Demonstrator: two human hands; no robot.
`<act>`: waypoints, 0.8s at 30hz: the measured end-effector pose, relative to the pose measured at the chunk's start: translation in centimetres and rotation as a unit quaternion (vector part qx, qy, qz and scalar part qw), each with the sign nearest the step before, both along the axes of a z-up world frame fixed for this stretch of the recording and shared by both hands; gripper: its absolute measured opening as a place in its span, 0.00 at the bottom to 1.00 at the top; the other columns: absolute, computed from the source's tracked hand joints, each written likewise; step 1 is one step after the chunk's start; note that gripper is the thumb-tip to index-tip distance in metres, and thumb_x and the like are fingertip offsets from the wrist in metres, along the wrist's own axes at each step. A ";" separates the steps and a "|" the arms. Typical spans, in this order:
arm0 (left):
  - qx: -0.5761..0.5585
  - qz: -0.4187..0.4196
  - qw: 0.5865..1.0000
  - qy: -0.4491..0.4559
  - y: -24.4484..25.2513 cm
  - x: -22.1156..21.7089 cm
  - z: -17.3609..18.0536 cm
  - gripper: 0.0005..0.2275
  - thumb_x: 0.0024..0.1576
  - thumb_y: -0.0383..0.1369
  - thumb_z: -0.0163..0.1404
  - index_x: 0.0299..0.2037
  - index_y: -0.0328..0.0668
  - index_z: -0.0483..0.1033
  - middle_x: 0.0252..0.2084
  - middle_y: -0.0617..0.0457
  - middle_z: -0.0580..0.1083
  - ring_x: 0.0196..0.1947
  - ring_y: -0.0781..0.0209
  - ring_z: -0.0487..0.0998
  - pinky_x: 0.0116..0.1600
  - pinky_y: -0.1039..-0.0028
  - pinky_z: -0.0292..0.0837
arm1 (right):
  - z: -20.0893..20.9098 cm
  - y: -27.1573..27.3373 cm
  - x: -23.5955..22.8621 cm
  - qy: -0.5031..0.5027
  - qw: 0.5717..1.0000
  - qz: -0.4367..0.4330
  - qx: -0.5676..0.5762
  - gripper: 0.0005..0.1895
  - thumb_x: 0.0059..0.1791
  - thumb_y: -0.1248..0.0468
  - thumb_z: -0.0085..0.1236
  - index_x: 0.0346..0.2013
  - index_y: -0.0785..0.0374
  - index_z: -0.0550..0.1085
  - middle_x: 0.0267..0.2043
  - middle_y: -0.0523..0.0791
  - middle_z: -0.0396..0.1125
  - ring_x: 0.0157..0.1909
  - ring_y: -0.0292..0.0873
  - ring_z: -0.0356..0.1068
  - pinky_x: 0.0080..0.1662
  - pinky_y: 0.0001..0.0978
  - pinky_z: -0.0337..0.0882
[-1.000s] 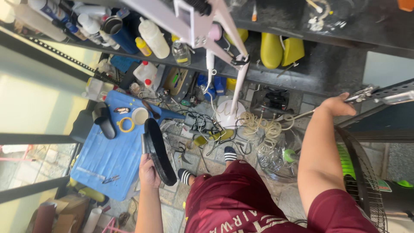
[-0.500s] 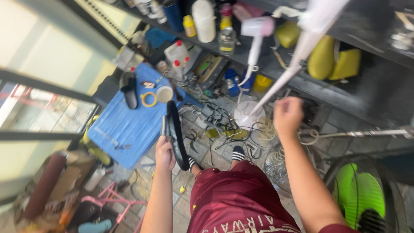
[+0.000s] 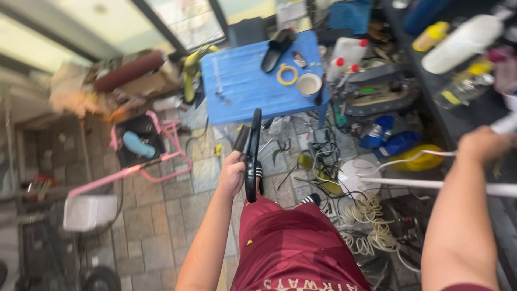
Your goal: The person holds a black slide sandal and uses a spray gun to apply a coating to its upper and sole. They then use a hairdryer to dry the surface before applying another coat with the spray gun.
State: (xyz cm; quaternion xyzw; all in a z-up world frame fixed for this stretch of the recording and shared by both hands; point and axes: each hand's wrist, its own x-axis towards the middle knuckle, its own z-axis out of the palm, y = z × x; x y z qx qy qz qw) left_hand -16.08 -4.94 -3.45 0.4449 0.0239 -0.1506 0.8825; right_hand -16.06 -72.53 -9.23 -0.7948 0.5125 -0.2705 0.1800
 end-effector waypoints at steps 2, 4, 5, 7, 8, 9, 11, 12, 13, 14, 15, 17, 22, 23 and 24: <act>0.015 0.025 1.000 0.001 2.0 -0.9 -0.7 0.26 0.44 0.11 0.38 0.55 0.28 0.75 0.47 0.50 0.75 0.45 0.62 0.75 0.50 0.75 0.69 | 0.9 1.9 -1.9 -0.024 1.000 0.007 -0.001 0.13 0.59 0.63 0.49 0.40 0.74 0.72 0.40 0.60 0.71 0.42 0.61 0.71 0.48 0.55 0.68; 0.047 0.056 0.997 0.023 3.4 -0.9 -1.5 0.28 0.41 0.12 0.38 0.54 0.32 0.75 0.49 0.53 0.76 0.47 0.66 0.75 0.52 0.79 0.69 | 1.3 5.7 -4.7 -0.257 0.953 0.024 0.161 0.16 0.62 0.61 0.46 0.43 0.75 0.69 0.39 0.49 0.70 0.39 0.48 0.66 0.49 0.45 0.70; 0.061 0.054 0.997 0.009 3.9 -1.0 -1.8 0.27 0.42 0.12 0.39 0.54 0.31 0.76 0.48 0.53 0.76 0.47 0.65 0.74 0.52 0.79 0.68 | 1.6 7.7 -6.0 -0.287 0.946 0.069 0.137 0.15 0.63 0.61 0.45 0.45 0.75 0.68 0.40 0.47 0.68 0.39 0.44 0.65 0.48 0.41 0.70; 0.090 0.041 0.995 -0.021 5.3 -0.6 -2.2 0.25 0.45 0.13 0.41 0.53 0.28 0.77 0.46 0.53 0.76 0.45 0.65 0.74 0.50 0.78 0.67 | 1.9 12.6 -8.1 -0.325 0.926 0.168 0.088 0.11 0.63 0.66 0.41 0.53 0.73 0.62 0.45 0.46 0.65 0.39 0.40 0.64 0.44 0.34 0.69; 0.101 0.034 0.994 -0.024 5.9 -0.2 -2.3 0.24 0.44 0.13 0.41 0.52 0.28 0.77 0.46 0.53 0.76 0.45 0.65 0.74 0.50 0.78 0.67 | 2.1 15.0 -9.6 -0.333 0.914 0.221 0.061 0.13 0.61 0.69 0.38 0.60 0.72 0.57 0.49 0.47 0.64 0.39 0.39 0.64 0.43 0.31 0.68; 0.112 0.027 0.993 -0.027 6.4 0.2 -2.4 0.23 0.44 0.14 0.41 0.51 0.28 0.78 0.46 0.53 0.77 0.45 0.65 0.74 0.49 0.77 0.68 | 2.3 17.0 -10.0 -0.335 0.905 0.244 0.100 0.12 0.62 0.69 0.38 0.60 0.71 0.57 0.48 0.47 0.64 0.36 0.39 0.62 0.41 0.29 0.66; 0.133 0.005 0.991 -0.029 7.8 0.8 -2.2 0.22 0.44 0.14 0.42 0.50 0.29 0.78 0.45 0.54 0.77 0.44 0.66 0.75 0.49 0.77 0.68 | 3.1 21.6 -11.5 -0.332 0.883 0.282 0.177 0.10 0.65 0.69 0.39 0.61 0.70 0.57 0.48 0.48 0.65 0.31 0.38 0.58 0.38 0.26 0.63; 0.143 -0.010 0.989 -0.031 8.5 1.1 -2.0 0.23 0.44 0.14 0.41 0.50 0.29 0.78 0.44 0.55 0.78 0.44 0.66 0.75 0.49 0.78 0.68 | 3.6 23.9 -11.5 -0.346 0.872 0.286 0.196 0.09 0.66 0.70 0.43 0.59 0.69 0.57 0.45 0.48 0.64 0.30 0.39 0.58 0.37 0.26 0.63; 0.152 -0.025 0.987 -0.033 9.2 1.4 -1.9 0.23 0.44 0.14 0.41 0.50 0.30 0.78 0.44 0.56 0.78 0.44 0.67 0.75 0.48 0.78 0.68 | 3.9 26.5 -11.6 -0.360 0.861 0.289 0.214 0.10 0.67 0.70 0.47 0.57 0.69 0.56 0.42 0.49 0.63 0.29 0.39 0.59 0.35 0.26 0.63; 0.149 -0.036 0.987 -0.041 9.9 1.8 -1.8 0.24 0.44 0.14 0.41 0.51 0.30 0.78 0.45 0.57 0.78 0.44 0.68 0.75 0.49 0.78 0.68 | 4.4 28.9 -11.2 -0.374 0.848 0.295 0.232 0.12 0.68 0.70 0.51 0.55 0.68 0.56 0.40 0.49 0.62 0.28 0.39 0.60 0.34 0.26 0.63; 0.146 -0.046 0.987 -0.048 10.6 2.1 -1.6 0.25 0.43 0.14 0.41 0.52 0.31 0.78 0.45 0.57 0.78 0.44 0.69 0.74 0.49 0.79 0.68 | 4.9 31.3 -10.6 -0.391 0.831 0.319 0.235 0.14 0.66 0.73 0.53 0.56 0.68 0.55 0.43 0.49 0.62 0.33 0.39 0.62 0.37 0.27 0.66; 0.145 -0.067 0.986 -0.056 11.9 2.3 -1.6 0.26 0.43 0.14 0.40 0.53 0.31 0.78 0.46 0.57 0.78 0.44 0.69 0.74 0.50 0.79 0.68 | 6.2 35.5 -9.4 -0.416 0.795 0.368 0.243 0.22 0.62 0.78 0.57 0.59 0.66 0.53 0.50 0.49 0.64 0.42 0.39 0.67 0.45 0.28 0.72; 0.181 -0.118 0.974 -0.064 15.0 2.3 -1.4 0.24 0.47 0.14 0.42 0.54 0.30 0.79 0.42 0.54 0.76 0.41 0.65 0.74 0.46 0.74 0.71 | 10.8 43.7 -5.1 -0.210 0.765 0.452 0.408 0.17 0.52 0.72 0.61 0.50 0.67 0.64 0.43 0.45 0.68 0.38 0.38 0.72 0.37 0.31 0.74; 0.178 -0.113 0.974 -0.082 15.4 2.3 -1.4 0.25 0.45 0.14 0.41 0.54 0.31 0.78 0.44 0.54 0.76 0.44 0.66 0.74 0.50 0.75 0.70 | 11.5 45.4 -4.4 -0.169 0.771 0.459 0.408 0.18 0.49 0.71 0.61 0.49 0.67 0.64 0.43 0.44 0.70 0.34 0.37 0.72 0.29 0.31 0.70; 0.173 -0.106 0.974 -0.103 15.7 2.4 -1.3 0.25 0.44 0.14 0.41 0.53 0.31 0.78 0.46 0.55 0.76 0.48 0.67 0.74 0.53 0.77 0.69 | 12.3 47.0 -3.5 -0.173 0.777 0.475 0.374 0.19 0.50 0.71 0.62 0.51 0.68 0.65 0.43 0.44 0.70 0.35 0.36 0.71 0.32 0.29 0.69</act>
